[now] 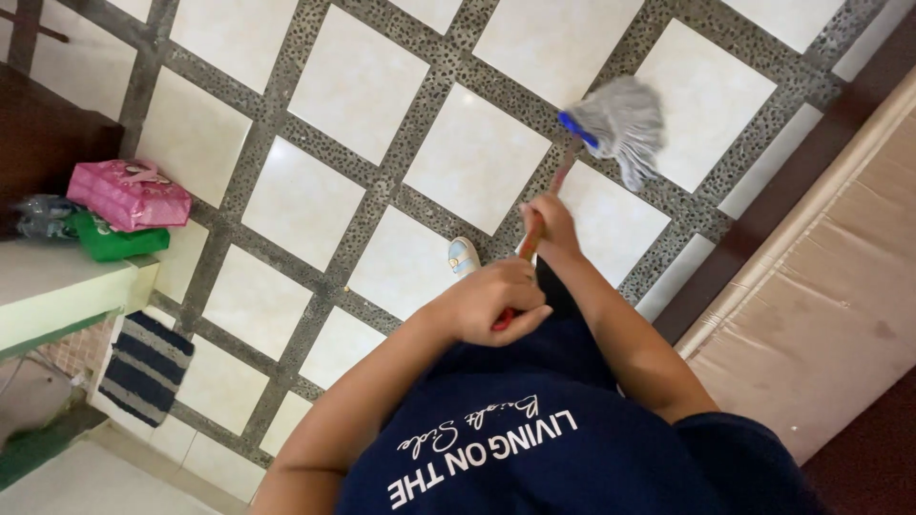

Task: Mop the tiled floor in a hotel room.

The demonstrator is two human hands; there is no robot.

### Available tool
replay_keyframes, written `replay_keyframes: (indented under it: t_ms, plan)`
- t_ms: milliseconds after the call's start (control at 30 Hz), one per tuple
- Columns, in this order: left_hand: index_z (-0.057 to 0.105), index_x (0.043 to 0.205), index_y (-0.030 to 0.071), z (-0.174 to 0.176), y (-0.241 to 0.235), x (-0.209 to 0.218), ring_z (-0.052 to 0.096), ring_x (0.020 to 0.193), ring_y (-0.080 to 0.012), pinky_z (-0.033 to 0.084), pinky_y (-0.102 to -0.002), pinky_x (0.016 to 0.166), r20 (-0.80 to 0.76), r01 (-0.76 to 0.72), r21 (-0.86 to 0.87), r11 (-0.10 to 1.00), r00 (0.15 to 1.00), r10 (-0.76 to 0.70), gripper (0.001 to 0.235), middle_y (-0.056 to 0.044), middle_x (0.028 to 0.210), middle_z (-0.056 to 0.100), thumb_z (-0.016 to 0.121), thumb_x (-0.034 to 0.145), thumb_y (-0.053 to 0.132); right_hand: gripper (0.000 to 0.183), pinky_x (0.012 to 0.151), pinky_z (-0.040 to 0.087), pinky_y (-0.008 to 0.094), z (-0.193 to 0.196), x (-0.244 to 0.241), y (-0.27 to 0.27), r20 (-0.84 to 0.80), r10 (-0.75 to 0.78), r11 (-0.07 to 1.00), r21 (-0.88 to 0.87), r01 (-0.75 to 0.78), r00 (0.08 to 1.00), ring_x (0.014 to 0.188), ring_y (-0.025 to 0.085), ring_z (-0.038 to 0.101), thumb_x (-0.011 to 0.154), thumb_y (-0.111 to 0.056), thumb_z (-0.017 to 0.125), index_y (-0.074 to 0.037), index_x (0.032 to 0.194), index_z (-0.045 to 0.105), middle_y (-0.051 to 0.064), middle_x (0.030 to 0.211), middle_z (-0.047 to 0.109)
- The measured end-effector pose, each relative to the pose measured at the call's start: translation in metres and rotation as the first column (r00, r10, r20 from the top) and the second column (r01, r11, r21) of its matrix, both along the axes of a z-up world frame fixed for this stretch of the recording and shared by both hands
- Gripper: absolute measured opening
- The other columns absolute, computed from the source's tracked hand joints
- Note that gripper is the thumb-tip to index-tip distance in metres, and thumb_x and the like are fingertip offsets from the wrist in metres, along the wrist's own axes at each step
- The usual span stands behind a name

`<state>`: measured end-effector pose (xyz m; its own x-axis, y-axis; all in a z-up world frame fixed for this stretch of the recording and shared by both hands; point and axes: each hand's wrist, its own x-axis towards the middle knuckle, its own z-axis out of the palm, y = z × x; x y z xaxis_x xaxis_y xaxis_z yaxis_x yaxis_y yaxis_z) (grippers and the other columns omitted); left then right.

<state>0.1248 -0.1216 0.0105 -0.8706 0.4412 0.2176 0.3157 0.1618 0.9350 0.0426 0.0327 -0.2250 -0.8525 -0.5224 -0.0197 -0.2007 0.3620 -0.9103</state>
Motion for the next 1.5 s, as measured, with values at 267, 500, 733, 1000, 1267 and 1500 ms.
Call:
replay_keyframes:
  t_ms: [267,500,733,1000,1267,1500]
  plan:
    - [0.056,0.064,0.007,-0.020,-0.040,0.078,0.058,0.073,-0.0305,0.048,-0.042,0.077,-0.023,-0.213,-0.204,0.955,0.977,0.213,0.027,-0.009,0.067,0.056,0.072,0.085,0.009,0.025,0.071,0.051,0.044,-0.017,0.022,-0.122,0.046,0.401,0.905,0.133,-0.403,0.915,0.076,0.033,0.064,0.099,-0.018,0.064,-0.004,0.081,0.055,0.014,0.088,0.062]
    - [0.057,0.062,0.007,-0.017,-0.062,0.094,0.057,0.069,-0.0289,0.049,-0.042,0.079,0.025,-0.168,-0.228,0.959,0.984,0.178,0.030,-0.008,0.063,0.055,0.080,0.082,0.012,0.025,0.068,0.051,0.046,0.015,0.038,-0.127,0.019,0.440,0.865,0.259,-0.429,0.898,0.080,0.034,0.065,0.094,-0.023,0.066,-0.007,0.078,0.055,0.012,0.089,0.065]
    - [0.054,0.064,0.008,-0.002,-0.042,0.061,0.057,0.072,-0.0291,0.049,-0.041,0.078,0.000,0.090,0.017,0.996,0.996,-0.090,0.033,-0.006,0.065,0.056,0.076,0.088,0.015,0.020,0.069,0.049,0.046,0.039,0.065,-0.015,0.054,0.179,0.952,0.245,-0.186,0.982,0.076,0.035,0.063,0.097,-0.022,0.064,-0.006,0.085,0.061,0.013,0.083,0.063]
    - [0.055,0.063,0.003,-0.075,0.005,0.036,0.054,0.062,-0.0334,0.044,-0.044,0.065,0.041,0.349,0.108,0.931,0.934,-0.355,0.038,-0.013,0.064,0.056,0.063,0.098,0.016,0.026,0.067,0.046,0.043,0.020,0.091,0.056,-0.036,-0.225,0.939,0.259,0.227,0.974,0.071,0.034,0.056,0.098,-0.014,0.069,-0.001,0.082,0.053,0.016,0.078,0.056]
    - [0.055,0.066,0.004,0.017,-0.065,0.092,0.055,0.069,-0.0336,0.045,-0.046,0.071,-0.023,0.088,0.042,0.995,0.996,-0.087,0.033,-0.012,0.066,0.056,0.064,0.097,0.012,0.024,0.066,0.047,0.041,0.029,0.095,-0.054,-0.029,0.007,0.994,0.111,-0.003,1.000,0.070,0.030,0.057,0.097,-0.014,0.069,-0.003,0.081,0.055,0.014,0.078,0.056]
    - [0.052,0.061,0.006,0.011,-0.096,0.147,0.052,0.064,-0.0323,0.044,-0.045,0.068,-0.007,-0.277,-0.238,0.931,0.959,0.283,0.033,-0.011,0.061,0.050,0.071,0.087,0.010,0.028,0.072,0.051,0.043,-0.008,0.103,-0.180,0.020,0.406,0.913,0.035,-0.407,0.913,0.074,0.033,0.061,0.098,-0.020,0.066,-0.005,0.079,0.053,0.013,0.082,0.059]
